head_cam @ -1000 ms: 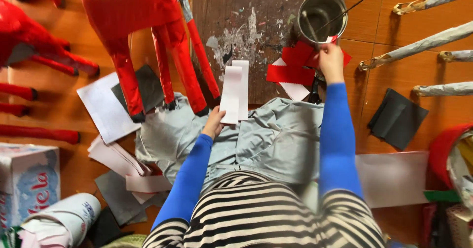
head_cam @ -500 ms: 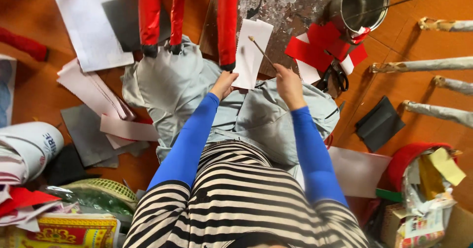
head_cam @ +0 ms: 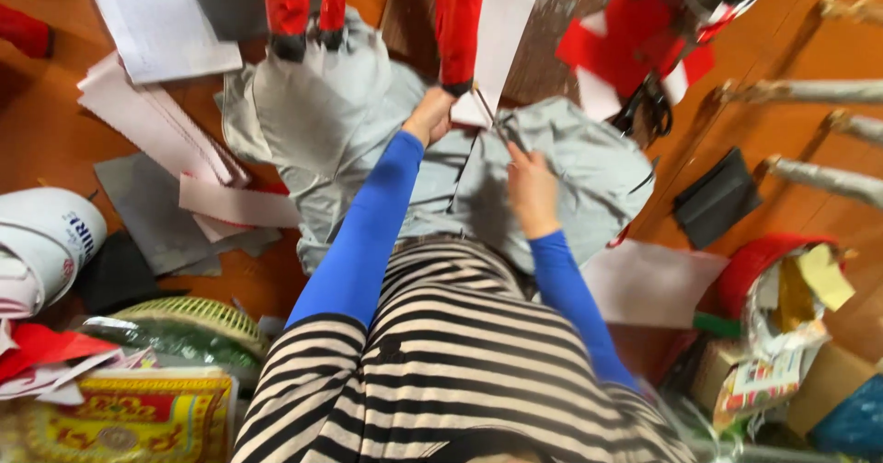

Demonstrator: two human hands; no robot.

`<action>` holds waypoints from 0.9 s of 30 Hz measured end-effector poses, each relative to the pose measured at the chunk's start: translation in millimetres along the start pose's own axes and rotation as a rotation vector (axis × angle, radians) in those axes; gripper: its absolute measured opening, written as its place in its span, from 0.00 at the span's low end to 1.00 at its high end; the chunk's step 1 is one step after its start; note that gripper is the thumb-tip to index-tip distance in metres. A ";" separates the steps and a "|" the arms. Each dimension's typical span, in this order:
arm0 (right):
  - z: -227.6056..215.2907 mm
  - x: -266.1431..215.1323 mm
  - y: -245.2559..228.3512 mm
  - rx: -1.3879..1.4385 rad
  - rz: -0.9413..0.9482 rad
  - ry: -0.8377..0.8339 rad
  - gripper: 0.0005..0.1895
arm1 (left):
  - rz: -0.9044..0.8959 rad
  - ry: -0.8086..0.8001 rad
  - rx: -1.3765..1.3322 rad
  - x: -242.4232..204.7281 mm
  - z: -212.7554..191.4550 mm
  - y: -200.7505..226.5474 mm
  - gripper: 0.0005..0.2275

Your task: Applying adhesive and red paper strips to decorate a paper-mache animal frame.

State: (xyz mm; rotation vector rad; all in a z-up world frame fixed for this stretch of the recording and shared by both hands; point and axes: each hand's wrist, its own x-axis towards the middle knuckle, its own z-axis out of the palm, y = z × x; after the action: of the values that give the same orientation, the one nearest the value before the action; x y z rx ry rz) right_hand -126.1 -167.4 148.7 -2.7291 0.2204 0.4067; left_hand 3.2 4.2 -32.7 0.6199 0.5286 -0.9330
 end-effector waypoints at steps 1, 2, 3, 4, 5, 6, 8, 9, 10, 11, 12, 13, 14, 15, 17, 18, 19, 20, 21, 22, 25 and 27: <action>-13.1 -13.7 -7.3 0.005 0.016 -0.019 0.23 | -0.022 0.012 -0.005 -5.9 1.8 2.1 0.14; -27.0 -24.2 -14.6 0.031 0.017 -0.006 0.21 | -0.021 -0.014 -0.049 -9.4 4.7 6.8 0.16; -42.1 -34.5 -21.9 0.057 0.018 0.007 0.20 | -0.021 -0.039 -0.093 -13.0 8.5 11.6 0.18; -41.6 -39.4 -20.0 0.061 0.028 0.003 0.20 | -0.032 -0.035 -0.091 -16.9 9.7 12.5 0.18; -42.0 -44.5 -18.6 0.109 0.001 -0.017 0.17 | -0.032 0.001 -0.090 -21.4 11.6 13.8 0.18; -42.7 -45.7 -17.3 0.155 -0.030 -0.034 0.15 | -0.028 0.036 -0.089 -23.4 14.1 18.8 0.18; -33.6 -46.3 -14.6 0.165 0.011 -0.019 0.13 | -0.038 0.023 -0.102 -22.3 11.6 18.2 0.18; -29.4 -47.3 -12.6 0.171 0.047 -0.003 0.11 | -0.043 0.009 -0.118 -22.0 10.9 17.2 0.19; -21.9 -48.8 -17.8 0.173 0.049 -0.002 0.11 | -0.045 0.010 -0.115 -17.9 6.2 13.4 0.19; -14.7 -50.3 -23.0 0.202 0.053 -0.035 0.10 | -0.034 0.014 -0.101 -13.9 1.8 9.6 0.18; -7.6 -51.6 -28.8 0.232 0.058 -0.068 0.10 | -0.024 0.019 -0.087 -10.1 -2.7 6.6 0.18; -4.0 -56.5 -29.0 0.234 0.060 -0.067 0.10 | -0.026 0.020 -0.084 -11.7 -0.9 7.9 0.18; -0.1 -61.5 -29.5 0.246 0.027 -0.053 0.10 | -0.019 0.044 -0.079 -13.5 0.7 9.1 0.18; 3.8 -66.6 -30.1 0.257 -0.006 -0.040 0.10 | -0.012 0.069 -0.073 -15.4 2.2 10.4 0.17; -2.1 -69.4 -9.3 0.197 0.052 -0.062 0.10 | -0.027 0.091 -0.083 -19.4 10.3 14.9 0.19; -5.5 -71.0 1.7 0.135 0.108 -0.084 0.11 | -0.039 0.114 -0.094 -21.0 15.2 16.9 0.20; -12.8 -62.2 4.5 0.135 0.109 -0.081 0.11 | -0.040 0.111 -0.091 -15.4 7.5 11.1 0.20; -19.4 -52.7 6.3 0.128 0.126 -0.056 0.12 | -0.027 0.056 -0.090 -9.4 -0.6 7.1 0.21; -26.9 -43.5 8.6 0.122 0.143 -0.032 0.14 | -0.014 0.001 -0.088 -3.4 -7.8 3.0 0.23; -32.8 -21.9 1.0 0.127 0.144 -0.020 0.14 | -0.013 -0.005 -0.077 -7.6 -3.6 5.4 0.23; -29.6 42.8 -8.5 0.200 0.024 0.098 0.30 | -0.002 0.033 -0.051 -12.3 1.2 5.6 0.21; 3.5 91.7 0.5 0.223 -0.146 0.232 0.31 | 0.037 0.003 -0.094 -3.4 -8.9 0.1 0.21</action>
State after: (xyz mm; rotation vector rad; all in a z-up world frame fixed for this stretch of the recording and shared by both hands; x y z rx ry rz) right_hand -40.3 -175.4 117.1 -2.5462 0.1174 0.0223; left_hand 0.2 12.3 -36.7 0.5447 0.5590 -0.8675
